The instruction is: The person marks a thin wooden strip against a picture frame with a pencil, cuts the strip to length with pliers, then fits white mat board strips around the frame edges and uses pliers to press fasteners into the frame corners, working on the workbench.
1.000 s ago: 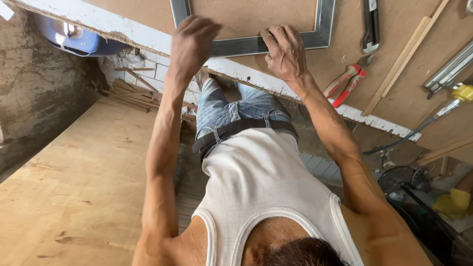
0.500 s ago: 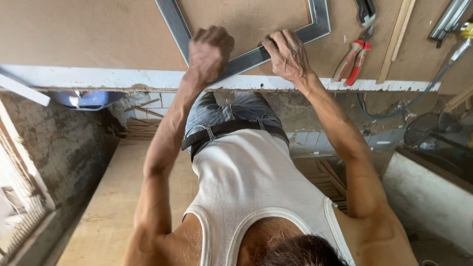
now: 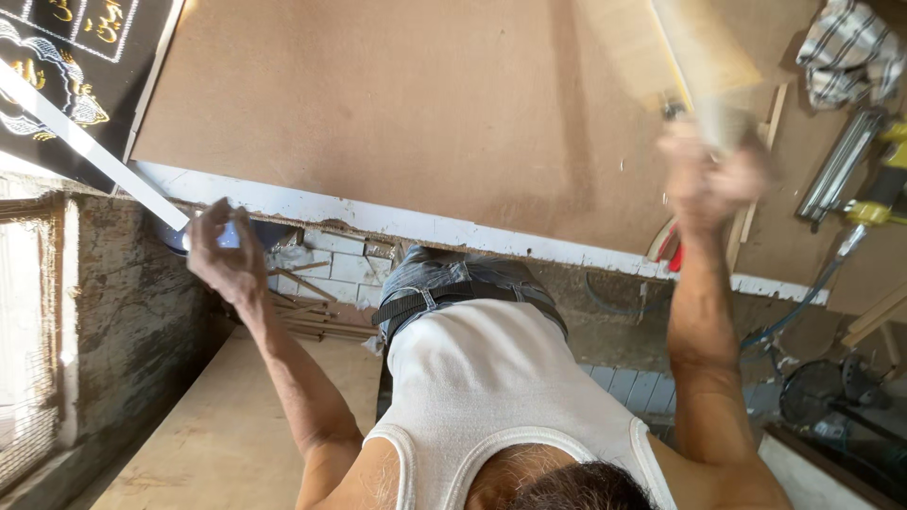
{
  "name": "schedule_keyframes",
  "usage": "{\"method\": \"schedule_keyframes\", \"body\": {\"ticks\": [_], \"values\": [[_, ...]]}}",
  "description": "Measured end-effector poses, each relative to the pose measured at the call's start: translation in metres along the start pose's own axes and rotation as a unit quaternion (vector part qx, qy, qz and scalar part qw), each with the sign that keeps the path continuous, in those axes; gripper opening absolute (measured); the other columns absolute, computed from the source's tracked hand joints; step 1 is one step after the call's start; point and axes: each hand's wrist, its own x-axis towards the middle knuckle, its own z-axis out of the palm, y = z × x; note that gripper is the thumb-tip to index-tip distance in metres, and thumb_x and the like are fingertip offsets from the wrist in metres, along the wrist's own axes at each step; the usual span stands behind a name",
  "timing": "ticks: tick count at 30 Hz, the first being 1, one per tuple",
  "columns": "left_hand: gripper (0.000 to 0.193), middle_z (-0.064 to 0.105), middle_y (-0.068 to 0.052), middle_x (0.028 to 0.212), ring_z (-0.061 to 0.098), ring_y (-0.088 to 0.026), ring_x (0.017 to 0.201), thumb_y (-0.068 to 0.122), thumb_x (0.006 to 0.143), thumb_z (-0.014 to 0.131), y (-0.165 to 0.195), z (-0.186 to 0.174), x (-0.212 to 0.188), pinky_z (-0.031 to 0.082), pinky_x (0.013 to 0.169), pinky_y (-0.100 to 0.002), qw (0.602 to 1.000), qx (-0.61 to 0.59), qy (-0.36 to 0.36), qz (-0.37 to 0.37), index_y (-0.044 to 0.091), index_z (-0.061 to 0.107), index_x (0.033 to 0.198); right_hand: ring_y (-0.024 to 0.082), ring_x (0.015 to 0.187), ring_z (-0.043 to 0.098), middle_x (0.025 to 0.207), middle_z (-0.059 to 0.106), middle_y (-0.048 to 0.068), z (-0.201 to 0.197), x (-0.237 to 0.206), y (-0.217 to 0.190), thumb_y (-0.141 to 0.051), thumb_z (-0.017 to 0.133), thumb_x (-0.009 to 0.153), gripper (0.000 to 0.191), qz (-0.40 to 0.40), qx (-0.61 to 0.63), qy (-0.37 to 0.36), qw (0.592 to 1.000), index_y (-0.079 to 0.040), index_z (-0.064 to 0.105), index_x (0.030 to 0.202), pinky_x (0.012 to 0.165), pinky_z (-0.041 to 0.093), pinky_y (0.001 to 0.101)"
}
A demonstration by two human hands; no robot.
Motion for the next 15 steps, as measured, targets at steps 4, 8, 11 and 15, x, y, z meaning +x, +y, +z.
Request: {"method": "schedule_keyframes", "body": {"ticks": [4,8,11,15], "values": [[0.019,0.076,-0.011,0.106,0.071,-0.020,0.092,0.021,0.107,0.076,0.029,0.037,-0.009,0.061,0.078,-0.036,0.998,-0.052,-0.017,-0.028,0.004,0.074,0.114,0.018,0.069,0.055,0.089,0.062,0.010,-0.077,-0.017,0.002,-0.008,0.069,0.100,0.018,0.231,0.313,0.156,0.908,0.007,0.067,0.111,0.063,0.048,0.0314],[0.022,0.076,-0.012,0.109,0.074,-0.021,0.098,0.022,0.105,0.076,0.057,0.045,0.006,0.063,0.085,-0.039,0.995,-0.071,-0.032,-0.065,0.004,0.074,0.115,0.013,0.075,0.054,0.091,0.056,0.003,-0.148,-0.065,0.020,-0.015,0.064,0.115,0.015,0.378,0.539,0.129,0.741,-0.005,0.055,0.120,0.071,0.050,0.0285],[0.024,0.076,-0.014,0.107,0.073,-0.024,0.097,0.021,0.101,0.077,0.067,0.044,0.025,0.061,0.085,-0.042,0.995,-0.060,-0.040,-0.066,0.002,0.075,0.114,0.015,0.087,0.062,0.095,0.058,0.003,-0.135,-0.118,0.062,-0.015,0.064,0.114,0.014,0.488,0.608,0.155,0.607,-0.006,0.056,0.122,0.082,0.057,0.0319],[0.021,0.077,-0.012,0.109,0.075,-0.022,0.099,0.022,0.104,0.077,0.068,0.041,0.049,0.063,0.086,-0.041,0.996,-0.059,-0.039,-0.049,0.004,0.075,0.115,0.019,0.090,0.061,0.100,0.061,0.008,-0.080,-0.177,0.100,-0.004,0.067,0.102,0.032,0.622,0.566,0.198,0.504,-0.002,0.054,0.131,0.082,0.056,0.0334]]}}
